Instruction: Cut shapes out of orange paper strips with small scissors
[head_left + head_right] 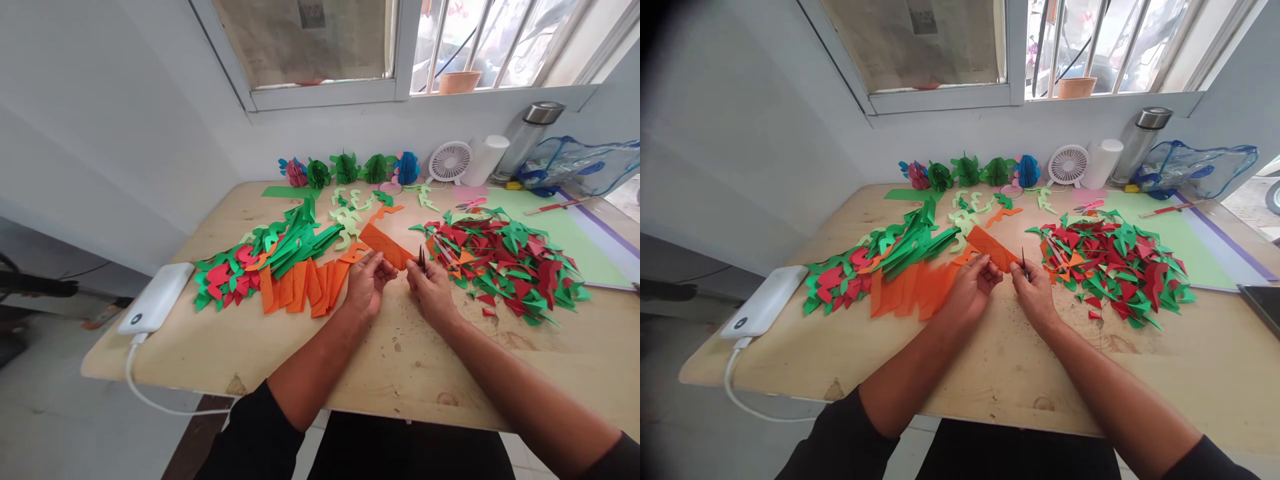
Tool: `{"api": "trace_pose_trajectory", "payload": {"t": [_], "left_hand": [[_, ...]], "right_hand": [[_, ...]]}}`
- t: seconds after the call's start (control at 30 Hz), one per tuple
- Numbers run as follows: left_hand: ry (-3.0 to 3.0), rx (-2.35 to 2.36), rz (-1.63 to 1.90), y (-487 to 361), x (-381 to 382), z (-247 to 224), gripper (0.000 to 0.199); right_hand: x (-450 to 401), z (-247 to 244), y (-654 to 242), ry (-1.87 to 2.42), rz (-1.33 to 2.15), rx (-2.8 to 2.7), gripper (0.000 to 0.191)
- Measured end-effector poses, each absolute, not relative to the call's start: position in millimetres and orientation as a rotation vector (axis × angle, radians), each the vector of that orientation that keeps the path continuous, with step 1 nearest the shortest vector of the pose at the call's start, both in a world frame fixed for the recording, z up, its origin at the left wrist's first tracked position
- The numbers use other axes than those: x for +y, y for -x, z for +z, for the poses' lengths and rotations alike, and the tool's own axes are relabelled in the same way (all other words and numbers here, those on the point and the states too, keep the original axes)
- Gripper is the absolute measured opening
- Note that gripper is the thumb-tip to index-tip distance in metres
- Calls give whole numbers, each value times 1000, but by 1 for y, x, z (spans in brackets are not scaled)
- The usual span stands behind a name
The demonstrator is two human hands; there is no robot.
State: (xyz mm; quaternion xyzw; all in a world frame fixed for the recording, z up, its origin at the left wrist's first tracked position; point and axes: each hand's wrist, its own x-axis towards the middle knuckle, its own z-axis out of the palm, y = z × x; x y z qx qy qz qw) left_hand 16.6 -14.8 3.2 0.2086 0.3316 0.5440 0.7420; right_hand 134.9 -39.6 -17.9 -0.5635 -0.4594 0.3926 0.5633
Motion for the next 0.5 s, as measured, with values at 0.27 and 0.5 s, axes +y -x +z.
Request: {"api": "trace_pose_trajectory", "payload": {"t": [0.27,0.5], "left_hand": [[-460,732,1183,-17,-17,4,21],[-473,730,1172,-18,-18,5,20]], "right_hand": [[-41,-7,-132,1378,831,-1133,33],[-41,-7,-133,1382,837,-1134,33]]}}
